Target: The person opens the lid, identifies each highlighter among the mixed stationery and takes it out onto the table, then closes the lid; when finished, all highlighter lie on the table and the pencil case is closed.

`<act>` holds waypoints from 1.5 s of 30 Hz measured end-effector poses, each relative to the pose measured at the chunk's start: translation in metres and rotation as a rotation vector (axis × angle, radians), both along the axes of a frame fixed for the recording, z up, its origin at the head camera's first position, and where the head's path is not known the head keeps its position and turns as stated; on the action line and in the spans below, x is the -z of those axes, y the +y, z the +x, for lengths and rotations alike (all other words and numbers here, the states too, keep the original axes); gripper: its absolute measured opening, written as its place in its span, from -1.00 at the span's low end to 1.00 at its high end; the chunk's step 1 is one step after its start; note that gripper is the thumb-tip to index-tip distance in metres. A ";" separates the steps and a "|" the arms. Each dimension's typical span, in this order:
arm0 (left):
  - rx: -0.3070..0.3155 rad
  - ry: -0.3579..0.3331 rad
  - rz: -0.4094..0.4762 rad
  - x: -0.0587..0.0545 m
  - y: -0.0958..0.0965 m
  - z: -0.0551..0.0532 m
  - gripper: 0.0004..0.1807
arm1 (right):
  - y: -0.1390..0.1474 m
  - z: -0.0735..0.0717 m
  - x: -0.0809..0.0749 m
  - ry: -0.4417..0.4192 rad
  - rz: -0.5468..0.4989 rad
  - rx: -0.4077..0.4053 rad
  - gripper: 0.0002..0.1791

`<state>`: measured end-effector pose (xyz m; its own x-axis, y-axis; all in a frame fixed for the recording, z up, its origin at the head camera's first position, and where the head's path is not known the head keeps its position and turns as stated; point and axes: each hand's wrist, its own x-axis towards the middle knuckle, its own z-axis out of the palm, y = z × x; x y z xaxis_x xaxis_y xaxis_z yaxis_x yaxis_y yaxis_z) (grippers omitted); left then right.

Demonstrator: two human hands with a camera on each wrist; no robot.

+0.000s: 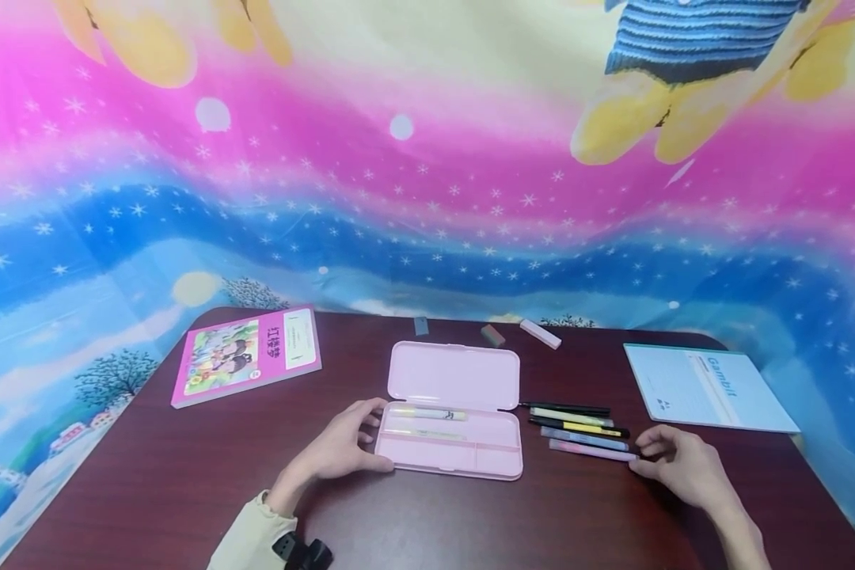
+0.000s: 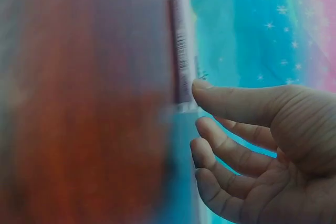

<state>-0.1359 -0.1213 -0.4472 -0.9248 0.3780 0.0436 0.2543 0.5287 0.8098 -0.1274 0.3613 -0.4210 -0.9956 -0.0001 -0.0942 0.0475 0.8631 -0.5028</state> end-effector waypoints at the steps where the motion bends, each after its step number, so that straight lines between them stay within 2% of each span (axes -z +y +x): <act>1: 0.001 0.000 -0.001 0.000 0.000 0.000 -0.14 | -0.001 0.000 -0.002 0.020 0.009 0.002 -0.57; 5: -0.005 0.002 -0.003 0.000 -0.001 0.000 -0.14 | -0.016 -0.001 -0.013 0.147 0.001 -0.016 -0.61; 9: -0.021 0.001 -0.004 0.001 -0.004 0.002 -0.12 | -0.047 -0.006 -0.018 0.213 -0.140 -0.061 -0.66; 12: -0.027 0.002 -0.002 0.001 -0.005 0.003 -0.10 | -0.075 -0.013 -0.017 0.203 -0.287 -0.121 -0.66; 14: -0.022 -0.001 0.002 0.001 -0.005 0.004 -0.11 | -0.092 -0.017 -0.016 0.167 -0.385 -0.155 -0.65; 18: -0.016 -0.001 0.012 0.001 -0.003 0.005 -0.13 | -0.121 -0.024 -0.020 0.087 -0.483 -0.191 -0.64; 20: -0.016 0.000 0.014 0.001 -0.003 0.005 -0.13 | -0.134 -0.026 -0.023 0.073 -0.492 -0.215 -0.66; 22: -0.016 0.002 0.012 0.001 -0.003 0.004 -0.14 | -0.147 -0.029 -0.025 0.097 -0.462 -0.237 -0.70; 25: -0.014 0.004 0.010 0.000 -0.003 0.004 -0.14 | -0.166 -0.032 -0.024 0.147 -0.471 -0.285 -0.75; 31: -0.012 0.004 0.012 0.000 -0.002 0.003 -0.15 | -0.195 -0.034 -0.015 0.074 -0.541 -0.388 -0.79; 38: -0.003 0.002 0.017 0.000 -0.001 0.002 -0.17 | -0.209 -0.035 -0.010 0.039 -0.558 -0.412 -0.80; 42: 0.005 0.008 0.018 0.000 0.000 0.002 -0.16 | -0.212 -0.035 -0.005 0.004 -0.531 -0.426 -0.84; 45: 0.003 0.009 0.019 0.000 0.001 0.001 -0.16 | -0.213 -0.036 -0.003 0.019 -0.472 -0.438 -0.87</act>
<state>-0.1345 -0.1207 -0.4471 -0.9233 0.3795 0.0588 0.2626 0.5123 0.8176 -0.1629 0.1484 -0.4183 -0.8955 -0.4439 0.0327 -0.2715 0.4864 -0.8305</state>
